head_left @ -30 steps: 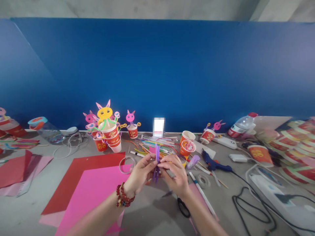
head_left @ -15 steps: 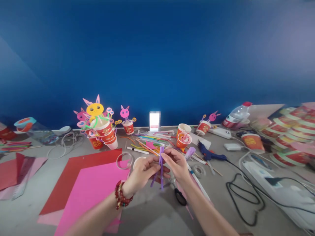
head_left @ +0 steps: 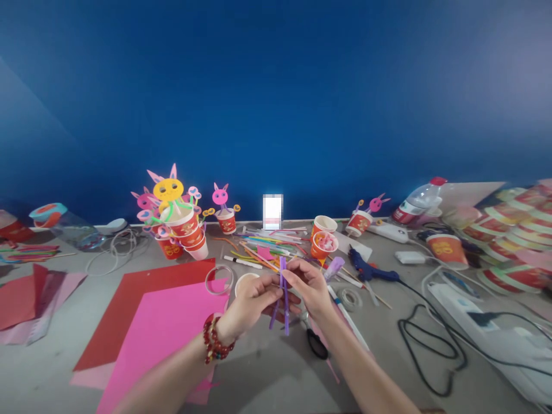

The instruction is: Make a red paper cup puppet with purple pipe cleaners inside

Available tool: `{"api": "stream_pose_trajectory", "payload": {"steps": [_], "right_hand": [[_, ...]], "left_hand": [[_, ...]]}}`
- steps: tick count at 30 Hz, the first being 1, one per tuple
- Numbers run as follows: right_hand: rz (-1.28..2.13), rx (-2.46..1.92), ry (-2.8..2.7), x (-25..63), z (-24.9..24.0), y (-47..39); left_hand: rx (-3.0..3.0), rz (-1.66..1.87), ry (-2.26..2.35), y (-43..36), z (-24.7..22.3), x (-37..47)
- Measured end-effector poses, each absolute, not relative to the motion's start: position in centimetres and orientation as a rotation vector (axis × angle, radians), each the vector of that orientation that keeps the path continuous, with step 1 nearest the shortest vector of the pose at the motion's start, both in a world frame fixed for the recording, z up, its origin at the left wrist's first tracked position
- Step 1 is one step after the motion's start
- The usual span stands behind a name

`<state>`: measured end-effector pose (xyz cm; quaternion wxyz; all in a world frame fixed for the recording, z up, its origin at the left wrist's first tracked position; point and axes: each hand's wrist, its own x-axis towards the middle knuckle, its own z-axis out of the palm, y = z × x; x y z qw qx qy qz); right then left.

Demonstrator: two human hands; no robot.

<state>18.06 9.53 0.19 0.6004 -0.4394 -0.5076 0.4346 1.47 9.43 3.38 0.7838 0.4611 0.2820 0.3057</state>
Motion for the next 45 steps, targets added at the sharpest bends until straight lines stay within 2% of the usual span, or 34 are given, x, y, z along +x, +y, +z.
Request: {"api": "stream_pose_trajectory", "payload": {"steps": [45], "right_hand": [[0.978, -0.915, -1.187, 17.3, -1.1, 9.5]], "left_hand": [[1.115, 0.778, 0.724, 9.6, 2.4, 1.5]]}}
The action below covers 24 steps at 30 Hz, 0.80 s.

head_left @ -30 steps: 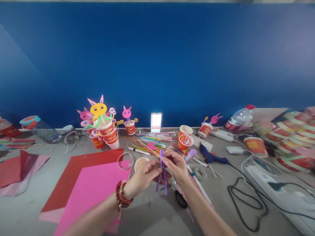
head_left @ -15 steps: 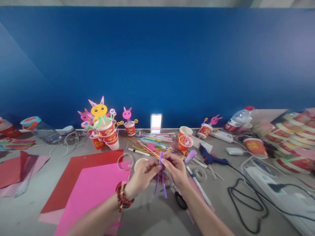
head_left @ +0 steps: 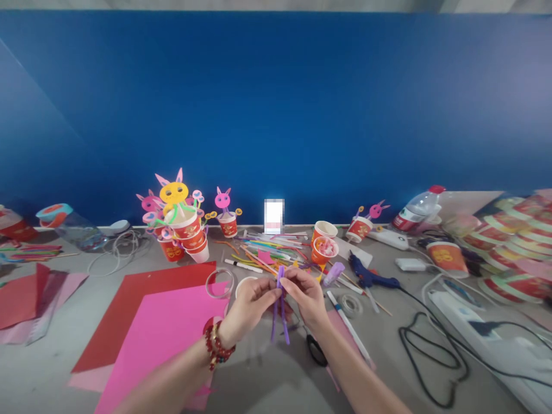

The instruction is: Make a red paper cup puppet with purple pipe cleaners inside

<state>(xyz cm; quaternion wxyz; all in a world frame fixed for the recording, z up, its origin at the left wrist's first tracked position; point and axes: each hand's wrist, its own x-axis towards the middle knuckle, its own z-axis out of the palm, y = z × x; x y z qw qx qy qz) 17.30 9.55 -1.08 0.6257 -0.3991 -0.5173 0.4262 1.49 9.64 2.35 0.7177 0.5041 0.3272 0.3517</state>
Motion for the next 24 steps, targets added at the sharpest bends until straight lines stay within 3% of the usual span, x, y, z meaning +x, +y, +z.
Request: {"api": "stream_pose_trajectory", "payload": {"steps": [24], "right_hand": [[0.834, -1.010, -1.352, 17.3, -1.8, 9.4]], "left_hand": [[1.308, 0.756, 0.715, 10.2, 1.1, 1.2]]}}
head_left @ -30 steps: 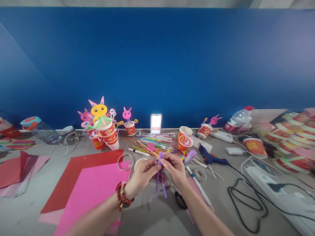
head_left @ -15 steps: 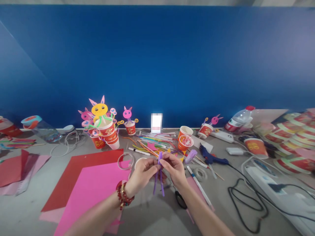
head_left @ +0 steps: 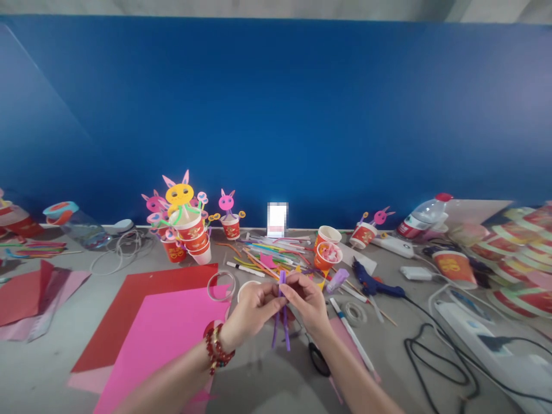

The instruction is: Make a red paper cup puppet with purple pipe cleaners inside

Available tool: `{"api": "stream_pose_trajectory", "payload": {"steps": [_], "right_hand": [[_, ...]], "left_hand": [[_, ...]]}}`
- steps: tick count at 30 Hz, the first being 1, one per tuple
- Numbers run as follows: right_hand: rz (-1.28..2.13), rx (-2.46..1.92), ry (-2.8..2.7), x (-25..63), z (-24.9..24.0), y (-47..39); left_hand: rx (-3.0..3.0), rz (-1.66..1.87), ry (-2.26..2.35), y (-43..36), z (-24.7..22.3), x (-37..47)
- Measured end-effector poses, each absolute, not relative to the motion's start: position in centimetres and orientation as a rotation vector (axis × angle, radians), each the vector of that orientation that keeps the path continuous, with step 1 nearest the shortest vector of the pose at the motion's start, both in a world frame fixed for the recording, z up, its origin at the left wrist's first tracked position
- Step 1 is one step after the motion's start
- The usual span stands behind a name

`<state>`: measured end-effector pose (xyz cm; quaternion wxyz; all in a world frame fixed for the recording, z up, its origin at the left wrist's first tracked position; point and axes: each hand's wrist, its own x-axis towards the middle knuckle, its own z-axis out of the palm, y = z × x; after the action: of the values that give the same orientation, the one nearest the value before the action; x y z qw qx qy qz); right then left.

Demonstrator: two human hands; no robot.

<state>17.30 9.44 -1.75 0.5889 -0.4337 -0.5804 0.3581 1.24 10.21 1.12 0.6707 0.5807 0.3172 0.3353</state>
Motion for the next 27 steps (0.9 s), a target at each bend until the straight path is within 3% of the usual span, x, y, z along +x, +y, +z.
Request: {"api": "stream_pose_trajectory", "payload": {"steps": [5, 14, 27], "right_hand": [[0.633, -1.215, -1.595, 17.5, -1.0, 12.3], [0.364, -1.607, -2.100, 14.8, -2.9, 25.5], [0.086, -1.870, -2.410, 13.7, -4.5, 28.2]], "left_hand": [[1.167, 0.799, 0.736, 10.5, 2.4, 0.6], [1.164, 0.825, 0.740, 10.8, 3.4, -0.5], [1.124, 0.836, 0.720, 11.5, 3.4, -0.4]]}}
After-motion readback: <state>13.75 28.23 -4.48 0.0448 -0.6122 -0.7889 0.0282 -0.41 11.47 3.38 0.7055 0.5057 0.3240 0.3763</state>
